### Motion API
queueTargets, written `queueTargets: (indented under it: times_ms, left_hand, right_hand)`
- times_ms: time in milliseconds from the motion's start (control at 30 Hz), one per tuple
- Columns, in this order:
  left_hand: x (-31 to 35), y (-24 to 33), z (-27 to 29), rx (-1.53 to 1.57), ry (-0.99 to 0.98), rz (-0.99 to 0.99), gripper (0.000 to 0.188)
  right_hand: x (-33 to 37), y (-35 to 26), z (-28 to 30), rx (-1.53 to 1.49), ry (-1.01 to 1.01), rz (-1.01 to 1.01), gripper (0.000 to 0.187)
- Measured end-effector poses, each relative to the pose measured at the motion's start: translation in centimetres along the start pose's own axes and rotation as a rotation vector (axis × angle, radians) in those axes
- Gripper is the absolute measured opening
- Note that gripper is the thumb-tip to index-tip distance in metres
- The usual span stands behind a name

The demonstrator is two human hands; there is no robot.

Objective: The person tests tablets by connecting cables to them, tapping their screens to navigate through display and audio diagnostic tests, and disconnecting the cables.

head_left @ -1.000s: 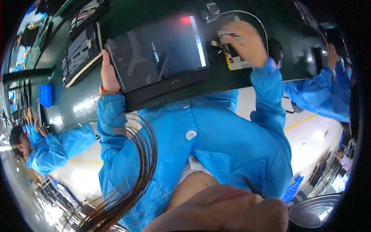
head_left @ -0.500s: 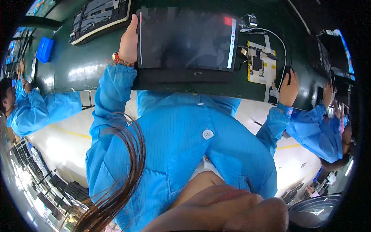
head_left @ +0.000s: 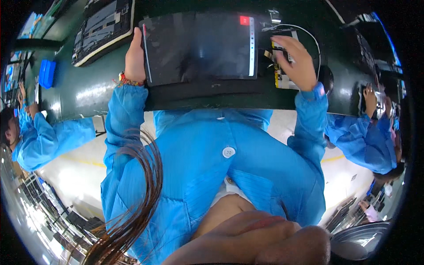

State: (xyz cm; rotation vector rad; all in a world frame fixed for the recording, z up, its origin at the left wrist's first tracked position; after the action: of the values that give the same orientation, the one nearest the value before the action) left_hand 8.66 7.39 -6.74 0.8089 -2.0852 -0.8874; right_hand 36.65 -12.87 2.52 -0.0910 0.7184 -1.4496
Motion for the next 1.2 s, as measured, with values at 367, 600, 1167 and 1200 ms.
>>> queueTargets:
  times_ms: [367, 600, 1167, 1200]
  left_hand:
    - [0.3, 0.0, -0.7, 0.018, -0.007, 0.035, 0.051]
    - [0.3, 0.7, -0.5, -0.048, -0.009, -0.044, 0.052]
    - [0.0, 0.8, -0.5, -0.071, -0.036, -0.088, 0.051]
    - [-0.2, 0.9, -0.2, -0.084, -0.003, -0.099, 0.051]
  right_hand:
    - [-2.2, 0.0, -3.3, -0.161, -0.166, -0.007, 0.025]
    - [-1.5, 1.3, -4.0, -0.120, -0.119, -0.092, 0.028]
    - [-1.1, 2.7, -3.6, -0.304, -0.106, -0.100, 0.019]
    - [-1.1, 2.4, -3.5, -0.271, -0.081, -0.032, 0.019]
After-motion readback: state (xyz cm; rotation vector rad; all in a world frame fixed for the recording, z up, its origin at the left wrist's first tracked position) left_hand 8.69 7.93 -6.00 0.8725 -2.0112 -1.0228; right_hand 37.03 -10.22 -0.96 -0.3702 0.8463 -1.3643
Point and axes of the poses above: each hand's wrist, its own x-axis away from the middle knuckle, its own z-axis out of the back of the hand, y = z × x, the point moved 9 cm from there along -x, towards the middle knuckle, and after that the axes turned 2 degrees about -x, right-handed, at the moved point
